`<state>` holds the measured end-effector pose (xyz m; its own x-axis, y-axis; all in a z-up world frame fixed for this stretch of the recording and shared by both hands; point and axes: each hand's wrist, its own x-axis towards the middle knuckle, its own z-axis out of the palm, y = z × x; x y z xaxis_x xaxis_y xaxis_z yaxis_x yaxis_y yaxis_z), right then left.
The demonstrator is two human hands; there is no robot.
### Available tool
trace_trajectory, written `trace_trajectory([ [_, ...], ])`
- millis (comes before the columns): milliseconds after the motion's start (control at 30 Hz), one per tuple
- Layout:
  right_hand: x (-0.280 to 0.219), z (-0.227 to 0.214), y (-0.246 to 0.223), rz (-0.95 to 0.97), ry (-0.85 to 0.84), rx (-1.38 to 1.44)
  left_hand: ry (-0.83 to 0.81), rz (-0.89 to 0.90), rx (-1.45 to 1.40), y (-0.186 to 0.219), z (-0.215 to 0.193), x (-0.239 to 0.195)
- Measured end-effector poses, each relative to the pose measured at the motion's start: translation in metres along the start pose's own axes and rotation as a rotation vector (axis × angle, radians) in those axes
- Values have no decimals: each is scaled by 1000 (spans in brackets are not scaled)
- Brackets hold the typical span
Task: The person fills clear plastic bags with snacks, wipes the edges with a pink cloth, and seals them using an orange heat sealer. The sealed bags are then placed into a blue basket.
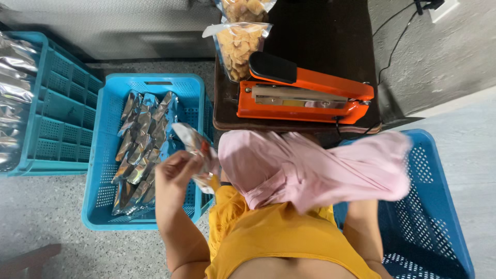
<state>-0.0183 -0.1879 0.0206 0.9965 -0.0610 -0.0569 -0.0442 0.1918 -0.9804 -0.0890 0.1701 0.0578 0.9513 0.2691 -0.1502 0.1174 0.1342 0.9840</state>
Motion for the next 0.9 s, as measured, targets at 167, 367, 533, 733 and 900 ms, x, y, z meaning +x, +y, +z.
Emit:
trace_trajectory([
  [167, -9, 10, -20, 39, 1, 11, -301, 41, 35, 14, 57, -22],
  [367, -23, 13, -40, 194, 58, 47, -302, 424, 511, 6, 158, 3],
  [533, -25, -7, -18, -219, -156, -590, -218, 640, 638, -37, 196, 17],
  [733, -8, -46, 17, -234, 166, -828, -324, 457, 340, -84, 196, 40],
  [900, 4, -43, 6, -298, -63, -397, -322, 159, 147, -105, 199, 56],
])
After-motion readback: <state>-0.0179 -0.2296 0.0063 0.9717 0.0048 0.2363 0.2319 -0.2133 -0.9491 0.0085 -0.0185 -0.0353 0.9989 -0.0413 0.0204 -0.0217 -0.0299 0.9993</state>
